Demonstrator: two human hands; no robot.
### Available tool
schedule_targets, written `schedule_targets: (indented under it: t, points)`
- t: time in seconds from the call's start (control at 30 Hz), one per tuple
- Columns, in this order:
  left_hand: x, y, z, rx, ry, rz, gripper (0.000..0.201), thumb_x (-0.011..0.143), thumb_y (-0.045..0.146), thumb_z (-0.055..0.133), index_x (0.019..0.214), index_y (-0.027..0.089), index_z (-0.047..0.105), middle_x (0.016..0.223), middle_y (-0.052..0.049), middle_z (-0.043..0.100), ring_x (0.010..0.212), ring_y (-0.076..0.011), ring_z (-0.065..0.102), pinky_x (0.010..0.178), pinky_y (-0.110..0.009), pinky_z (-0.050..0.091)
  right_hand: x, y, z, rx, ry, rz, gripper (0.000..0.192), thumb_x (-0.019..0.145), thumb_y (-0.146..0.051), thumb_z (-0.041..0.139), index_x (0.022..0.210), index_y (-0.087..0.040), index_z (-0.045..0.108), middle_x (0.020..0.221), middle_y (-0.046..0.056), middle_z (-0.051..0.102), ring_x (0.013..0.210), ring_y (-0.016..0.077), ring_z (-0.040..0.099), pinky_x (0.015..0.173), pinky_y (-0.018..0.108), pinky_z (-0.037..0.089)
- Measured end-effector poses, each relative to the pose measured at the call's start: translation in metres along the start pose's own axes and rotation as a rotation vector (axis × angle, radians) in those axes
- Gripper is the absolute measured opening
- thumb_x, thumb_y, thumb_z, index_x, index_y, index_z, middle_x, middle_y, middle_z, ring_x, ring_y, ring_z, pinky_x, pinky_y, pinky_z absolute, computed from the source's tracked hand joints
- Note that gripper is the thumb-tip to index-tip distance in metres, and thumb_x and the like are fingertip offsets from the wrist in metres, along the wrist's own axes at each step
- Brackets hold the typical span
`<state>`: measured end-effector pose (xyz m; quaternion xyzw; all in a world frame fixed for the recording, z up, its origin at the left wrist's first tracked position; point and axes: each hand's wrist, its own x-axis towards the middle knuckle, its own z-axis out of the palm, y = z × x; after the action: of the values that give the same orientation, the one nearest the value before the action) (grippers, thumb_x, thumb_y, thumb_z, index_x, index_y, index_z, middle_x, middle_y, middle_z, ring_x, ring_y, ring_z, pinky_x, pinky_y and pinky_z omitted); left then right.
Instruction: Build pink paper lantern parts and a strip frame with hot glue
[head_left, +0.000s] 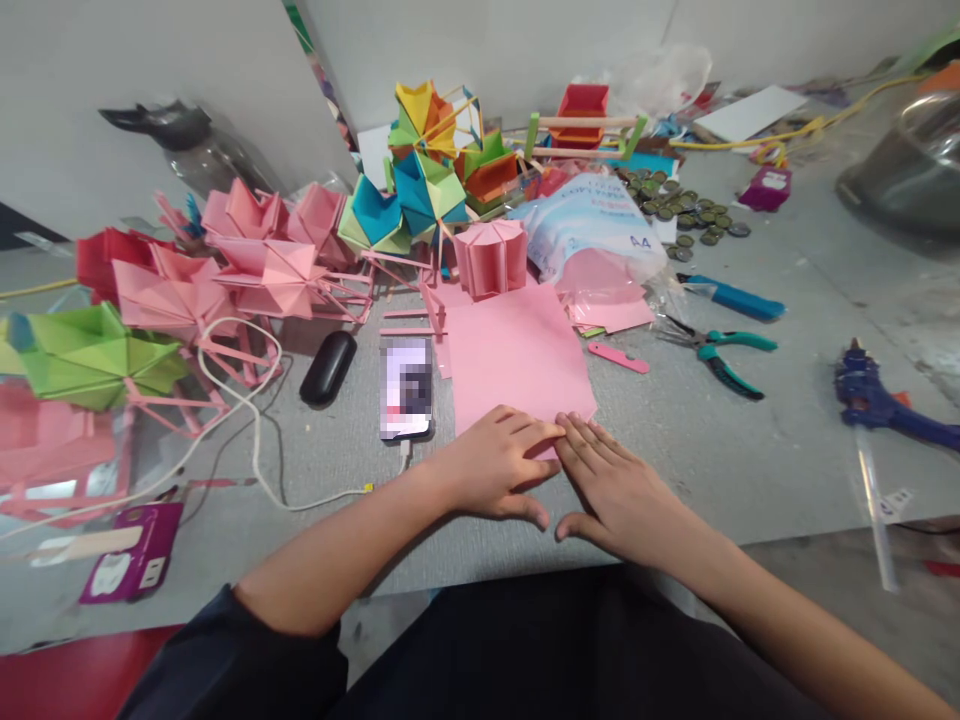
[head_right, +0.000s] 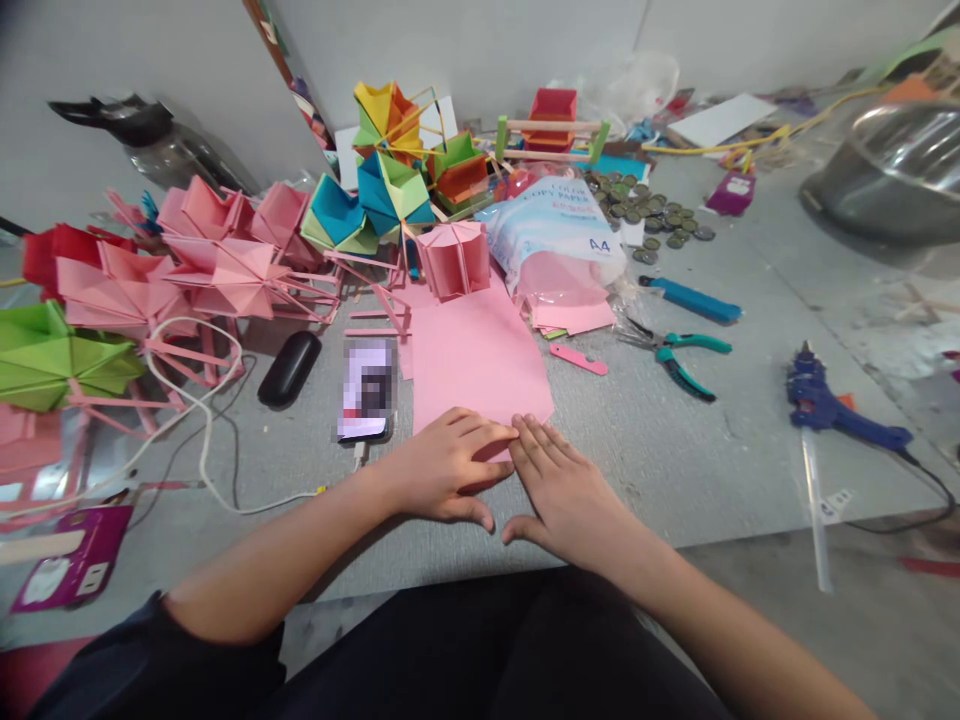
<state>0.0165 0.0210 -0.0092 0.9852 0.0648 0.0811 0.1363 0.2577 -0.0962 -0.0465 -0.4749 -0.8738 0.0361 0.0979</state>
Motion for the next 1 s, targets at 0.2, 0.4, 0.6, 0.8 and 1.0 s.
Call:
schedule_targets:
  t: [0.2,0.4,0.6,0.8,1.0]
  points:
    - [-0.003,-0.002,0.001,-0.048,0.018,-0.016,0.065,0.097,0.076,0.064,0.13,0.022,0.077,0.162,-0.019,0.057,0.135,-0.038,0.061,0.111,-0.053,0.046,-0.013,0.009,-0.006,-0.046,0.074,-0.067,0.093,0.109,-0.065,0.049,0.176,-0.007,0.019,0.167,0.024,0.051,0.154,0.038,0.053,0.126,0.057,0.047]
    - [0.001,-0.001,0.007,-0.117,0.017,-0.191,0.041,0.11,0.053,0.056,0.132,0.025,0.077,0.154,-0.012,0.066,0.136,-0.0302,0.062,0.114,-0.049,0.047,-0.013,0.011,-0.008,-0.075,0.066,-0.117,0.099,0.108,-0.071,0.044,0.175,-0.004,0.013,0.165,0.025,0.053,0.151,0.0373,0.057,0.123,0.056,0.05]
    - [0.006,0.001,0.013,-0.008,-0.021,-0.369,0.052,0.111,0.046,0.055,0.157,0.022,0.06,0.173,-0.014,0.048,0.165,-0.0344,0.035,0.131,-0.058,0.031,-0.01,0.007,-0.007,-0.036,0.035,-0.086,0.111,0.102,-0.08,0.047,0.175,-0.002,0.014,0.167,0.027,0.049,0.152,0.04,0.055,0.124,0.058,0.049]
    - [0.007,-0.003,0.013,-0.015,-0.031,-0.372,0.048,0.111,0.032,0.051,0.157,0.024,0.059,0.171,-0.01,0.052,0.164,-0.0295,0.039,0.132,-0.054,0.032,-0.005,0.007,-0.004,-0.028,-0.012,-0.083,0.114,0.099,-0.085,0.046,0.175,-0.004,0.02,0.17,0.028,0.045,0.156,0.0407,0.05,0.127,0.058,0.045]
    - [0.007,-0.005,0.017,-0.126,0.018,-0.425,0.051,0.111,0.021,0.041,0.16,0.017,0.051,0.169,-0.011,0.054,0.165,-0.0235,0.039,0.134,-0.049,0.03,0.006,0.009,-0.005,-0.043,-0.032,-0.111,0.123,0.095,-0.092,0.042,0.172,0.003,0.027,0.167,0.033,0.046,0.157,0.0421,0.049,0.127,0.057,0.043]
